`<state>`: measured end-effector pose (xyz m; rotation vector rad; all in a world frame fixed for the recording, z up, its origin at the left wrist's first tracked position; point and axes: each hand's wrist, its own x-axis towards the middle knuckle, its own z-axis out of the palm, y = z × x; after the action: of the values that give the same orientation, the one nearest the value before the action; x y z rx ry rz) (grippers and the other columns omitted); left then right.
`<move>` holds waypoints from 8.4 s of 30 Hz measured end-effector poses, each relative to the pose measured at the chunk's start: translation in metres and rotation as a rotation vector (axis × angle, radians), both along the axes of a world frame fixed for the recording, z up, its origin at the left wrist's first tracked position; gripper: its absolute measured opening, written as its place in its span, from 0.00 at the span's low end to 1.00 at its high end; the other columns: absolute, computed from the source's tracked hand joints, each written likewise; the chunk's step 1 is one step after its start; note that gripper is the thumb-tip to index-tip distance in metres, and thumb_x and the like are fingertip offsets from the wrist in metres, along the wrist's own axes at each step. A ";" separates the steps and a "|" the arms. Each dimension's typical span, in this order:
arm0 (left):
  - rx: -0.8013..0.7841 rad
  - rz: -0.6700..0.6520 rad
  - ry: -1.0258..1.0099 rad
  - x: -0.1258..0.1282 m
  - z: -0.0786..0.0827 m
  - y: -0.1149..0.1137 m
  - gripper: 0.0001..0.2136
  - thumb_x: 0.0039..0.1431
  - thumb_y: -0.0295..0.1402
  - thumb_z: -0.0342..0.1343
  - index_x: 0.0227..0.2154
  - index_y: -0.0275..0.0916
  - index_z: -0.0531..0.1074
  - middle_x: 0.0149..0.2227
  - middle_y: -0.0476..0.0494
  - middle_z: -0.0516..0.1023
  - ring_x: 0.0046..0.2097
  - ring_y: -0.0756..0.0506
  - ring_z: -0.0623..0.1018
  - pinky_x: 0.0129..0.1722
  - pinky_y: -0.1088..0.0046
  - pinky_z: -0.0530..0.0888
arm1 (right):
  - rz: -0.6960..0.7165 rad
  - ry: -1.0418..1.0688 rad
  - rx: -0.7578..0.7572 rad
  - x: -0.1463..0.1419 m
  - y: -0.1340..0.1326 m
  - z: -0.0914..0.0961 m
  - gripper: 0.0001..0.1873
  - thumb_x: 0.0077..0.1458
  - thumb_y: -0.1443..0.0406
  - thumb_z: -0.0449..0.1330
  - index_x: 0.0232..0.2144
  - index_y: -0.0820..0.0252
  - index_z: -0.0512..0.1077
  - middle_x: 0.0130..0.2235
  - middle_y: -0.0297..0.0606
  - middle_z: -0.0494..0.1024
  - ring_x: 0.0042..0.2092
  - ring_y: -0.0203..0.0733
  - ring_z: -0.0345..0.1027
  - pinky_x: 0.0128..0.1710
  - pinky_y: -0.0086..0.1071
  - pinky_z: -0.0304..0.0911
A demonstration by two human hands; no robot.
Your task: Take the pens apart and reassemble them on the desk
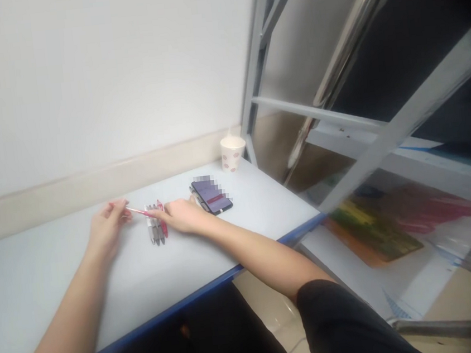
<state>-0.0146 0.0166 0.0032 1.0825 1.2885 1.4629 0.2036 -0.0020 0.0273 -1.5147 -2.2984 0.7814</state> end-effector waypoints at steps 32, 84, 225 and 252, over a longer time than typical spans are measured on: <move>0.111 0.014 0.064 -0.001 -0.003 0.003 0.22 0.42 0.49 0.73 0.32 0.38 0.75 0.28 0.47 0.77 0.31 0.47 0.77 0.33 0.70 0.74 | 0.047 0.290 0.067 0.004 0.002 0.001 0.28 0.73 0.45 0.49 0.28 0.58 0.67 0.31 0.39 0.77 0.36 0.42 0.71 0.39 0.33 0.60; 0.192 -0.232 0.749 0.006 -0.004 -0.012 0.20 0.62 0.51 0.54 0.27 0.40 0.79 0.26 0.44 0.79 0.33 0.42 0.77 0.37 0.67 0.71 | 0.135 0.698 -0.028 0.040 0.039 0.000 0.07 0.57 0.64 0.67 0.35 0.61 0.74 0.37 0.35 0.79 0.39 0.38 0.72 0.42 0.32 0.64; -0.011 -0.274 1.247 0.053 -0.009 -0.027 0.11 0.62 0.45 0.55 0.35 0.43 0.74 0.34 0.43 0.80 0.38 0.38 0.79 0.35 0.66 0.67 | -0.015 0.829 -0.059 0.081 0.066 -0.009 0.21 0.62 0.68 0.60 0.54 0.54 0.59 0.26 0.24 0.74 0.23 0.34 0.66 0.24 0.28 0.67; 0.025 -0.248 1.032 0.044 -0.014 -0.024 0.16 0.59 0.50 0.54 0.28 0.43 0.73 0.20 0.49 0.70 0.25 0.44 0.70 0.30 0.69 0.61 | 0.044 0.549 -0.018 0.073 0.066 -0.015 0.06 0.64 0.62 0.60 0.42 0.58 0.70 0.28 0.31 0.78 0.29 0.37 0.70 0.32 0.30 0.63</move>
<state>0.0294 -0.0072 -0.0111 2.0593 1.7031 0.6970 0.2762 0.0639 0.0118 -1.0807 -1.9173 1.0740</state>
